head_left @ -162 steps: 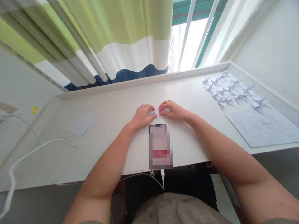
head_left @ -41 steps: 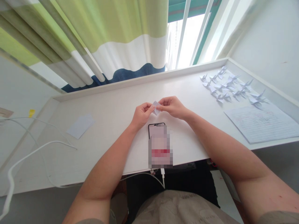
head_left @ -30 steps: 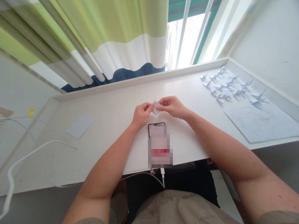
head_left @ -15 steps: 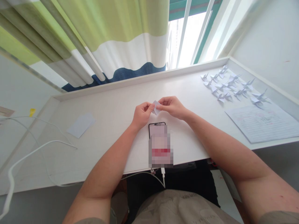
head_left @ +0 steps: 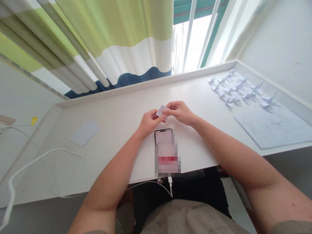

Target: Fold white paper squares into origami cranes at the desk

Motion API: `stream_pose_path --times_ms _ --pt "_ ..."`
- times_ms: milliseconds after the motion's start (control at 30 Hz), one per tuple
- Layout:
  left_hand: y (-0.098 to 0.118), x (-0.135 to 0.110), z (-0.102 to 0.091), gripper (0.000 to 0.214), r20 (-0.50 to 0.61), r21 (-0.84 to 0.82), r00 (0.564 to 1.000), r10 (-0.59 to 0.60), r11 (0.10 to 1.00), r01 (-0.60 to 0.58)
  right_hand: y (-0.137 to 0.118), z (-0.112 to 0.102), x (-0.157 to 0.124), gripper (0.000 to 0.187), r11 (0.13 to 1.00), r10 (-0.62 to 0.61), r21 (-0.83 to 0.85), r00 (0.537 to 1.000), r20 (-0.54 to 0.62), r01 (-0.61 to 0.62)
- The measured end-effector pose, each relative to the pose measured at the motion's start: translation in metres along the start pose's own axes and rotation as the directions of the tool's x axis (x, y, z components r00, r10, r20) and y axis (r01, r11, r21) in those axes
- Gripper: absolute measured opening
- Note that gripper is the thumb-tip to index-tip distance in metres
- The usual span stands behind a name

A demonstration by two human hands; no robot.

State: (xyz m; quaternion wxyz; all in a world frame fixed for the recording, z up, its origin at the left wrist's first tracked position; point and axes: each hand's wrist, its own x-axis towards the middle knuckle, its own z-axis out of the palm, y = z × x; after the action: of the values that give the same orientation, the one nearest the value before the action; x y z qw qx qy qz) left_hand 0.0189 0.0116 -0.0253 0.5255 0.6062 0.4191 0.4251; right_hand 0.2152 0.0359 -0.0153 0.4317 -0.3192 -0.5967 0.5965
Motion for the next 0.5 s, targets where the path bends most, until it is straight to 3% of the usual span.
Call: stream_pose_path --times_ms 233,500 --pt "0.0026 -0.002 0.0016 0.046 0.09 -0.047 0.993 -0.073 0.996 0.078 0.0046 -0.0016 0.0037 0.043 0.999 0.005 -0.047 0.996 -0.083 -0.009" --pt "0.0045 -0.0006 0.0054 0.043 0.032 -0.107 0.996 -0.087 0.99 0.09 0.0002 0.0042 0.0012 0.044 0.999 0.027 0.019 0.999 -0.028 -0.027"
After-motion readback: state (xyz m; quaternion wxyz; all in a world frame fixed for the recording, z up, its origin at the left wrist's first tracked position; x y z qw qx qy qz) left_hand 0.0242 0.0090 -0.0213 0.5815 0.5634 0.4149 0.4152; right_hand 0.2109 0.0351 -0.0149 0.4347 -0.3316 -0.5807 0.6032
